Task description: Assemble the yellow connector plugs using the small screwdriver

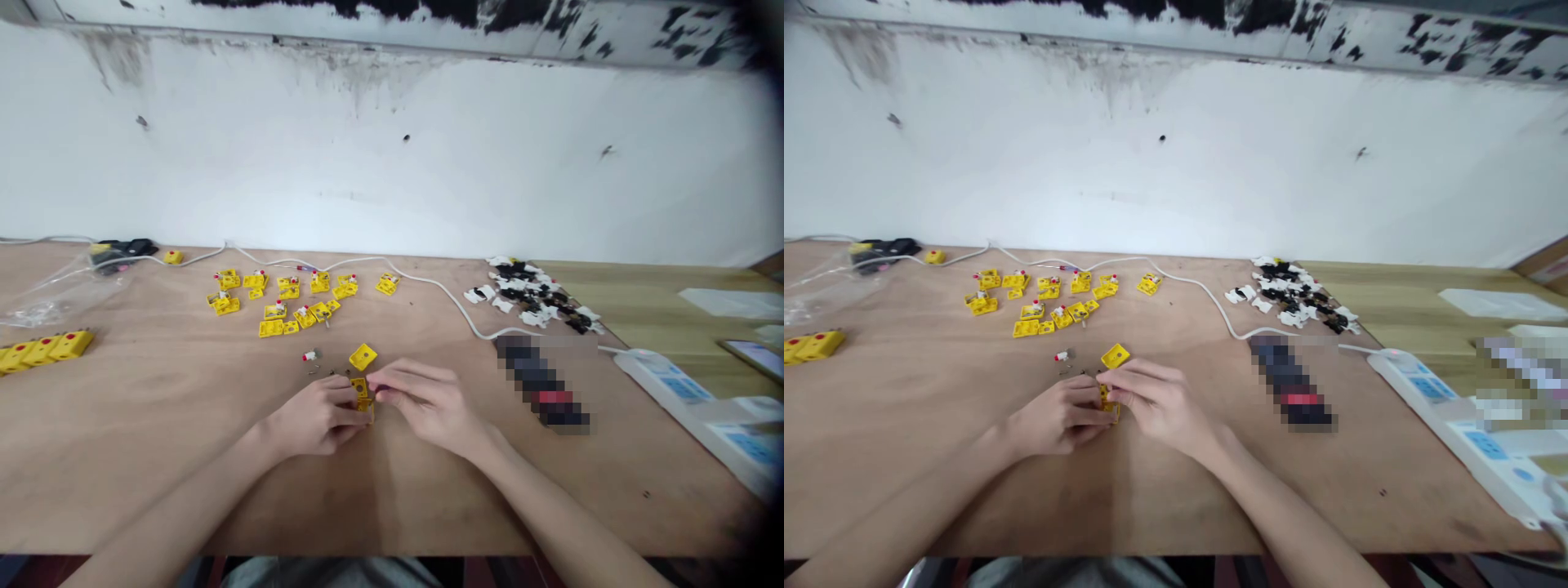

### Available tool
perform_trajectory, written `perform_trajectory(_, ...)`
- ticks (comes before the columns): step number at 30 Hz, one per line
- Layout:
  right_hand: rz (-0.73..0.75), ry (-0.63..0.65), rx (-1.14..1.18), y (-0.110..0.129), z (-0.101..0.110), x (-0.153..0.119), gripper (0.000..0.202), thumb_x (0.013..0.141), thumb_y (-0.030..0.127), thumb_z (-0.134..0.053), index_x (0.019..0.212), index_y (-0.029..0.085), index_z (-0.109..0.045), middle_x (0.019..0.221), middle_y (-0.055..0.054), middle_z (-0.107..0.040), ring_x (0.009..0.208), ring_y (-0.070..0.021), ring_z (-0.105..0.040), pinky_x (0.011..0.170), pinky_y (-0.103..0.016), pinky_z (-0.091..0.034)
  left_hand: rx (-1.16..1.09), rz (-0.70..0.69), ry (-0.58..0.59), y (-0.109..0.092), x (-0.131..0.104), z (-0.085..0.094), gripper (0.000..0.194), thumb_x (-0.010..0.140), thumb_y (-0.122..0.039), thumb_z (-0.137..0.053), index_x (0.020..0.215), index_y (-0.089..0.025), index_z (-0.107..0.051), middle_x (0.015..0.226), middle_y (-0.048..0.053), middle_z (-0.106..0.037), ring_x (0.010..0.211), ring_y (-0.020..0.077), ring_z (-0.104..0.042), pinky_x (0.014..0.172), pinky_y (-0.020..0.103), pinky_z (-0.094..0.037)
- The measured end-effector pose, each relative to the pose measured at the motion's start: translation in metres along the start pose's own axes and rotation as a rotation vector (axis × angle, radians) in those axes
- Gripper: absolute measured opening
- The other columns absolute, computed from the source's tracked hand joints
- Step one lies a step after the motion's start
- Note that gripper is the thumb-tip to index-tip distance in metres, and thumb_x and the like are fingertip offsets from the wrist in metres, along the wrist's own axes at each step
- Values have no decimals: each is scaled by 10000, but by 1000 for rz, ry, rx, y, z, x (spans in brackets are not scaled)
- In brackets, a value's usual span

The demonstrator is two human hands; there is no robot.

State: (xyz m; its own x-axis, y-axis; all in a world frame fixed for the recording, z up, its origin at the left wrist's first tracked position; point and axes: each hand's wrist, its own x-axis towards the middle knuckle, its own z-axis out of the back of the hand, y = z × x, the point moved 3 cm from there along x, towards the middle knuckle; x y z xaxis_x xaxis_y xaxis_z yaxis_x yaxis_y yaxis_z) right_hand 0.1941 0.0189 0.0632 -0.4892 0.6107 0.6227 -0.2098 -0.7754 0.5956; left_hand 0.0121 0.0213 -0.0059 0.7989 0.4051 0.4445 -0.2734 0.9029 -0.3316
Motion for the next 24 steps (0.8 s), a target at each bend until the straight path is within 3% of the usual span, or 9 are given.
perform_trajectory(2,0,-13,-31,1,0,1,274,953,122,-603,1193,215,-697,978,-74,-710,876,-157,-688,791,-268,-584,-9,3,-1,0,0,-1,171,938,-148,-558,963,-206,-717,900,59,-671,896,186,-599,850,323,-467)
perform_trajectory(6,-55,60,29,1,-2,4,346,990,125,-518,1307,215,-623,1112,-87,-718,996,-167,-695,872,-287,-579,-25,11,6,0,1,0,170,943,-148,-554,947,-200,-716,854,56,-658,884,186,-593,850,317,-470)
perform_trajectory(11,-117,-81,-93,-1,7,6,144,943,161,-634,1039,212,-728,945,-47,-753,821,-153,-710,792,-256,-573,-22,34,48,-2,2,3,185,955,-153,-537,944,-202,-715,856,54,-641,840,173,-584,812,306,-463)
perform_trajectory(17,-134,83,-3,0,6,5,364,981,158,-548,1334,233,-598,1136,-71,-732,1024,-173,-704,907,-296,-570,-36,32,52,-4,4,5,198,960,-155,-533,955,-208,-723,883,62,-646,889,180,-592,843,306,-474)
perform_trajectory(21,-137,-3,-73,1,6,6,218,958,149,-588,1125,216,-711,1005,-57,-759,864,-158,-723,818,-267,-582,-40,40,53,-4,4,6,188,960,-160,-540,940,-208,-721,883,60,-649,879,179,-596,847,310,-474)
perform_trajectory(24,-126,-25,-119,3,7,10,221,946,156,-610,1137,200,-712,998,-71,-754,846,-166,-720,792,-274,-591,-42,46,56,-4,5,6,182,957,-159,-547,935,-209,-720,871,56,-648,863,176,-599,829,307,-472)
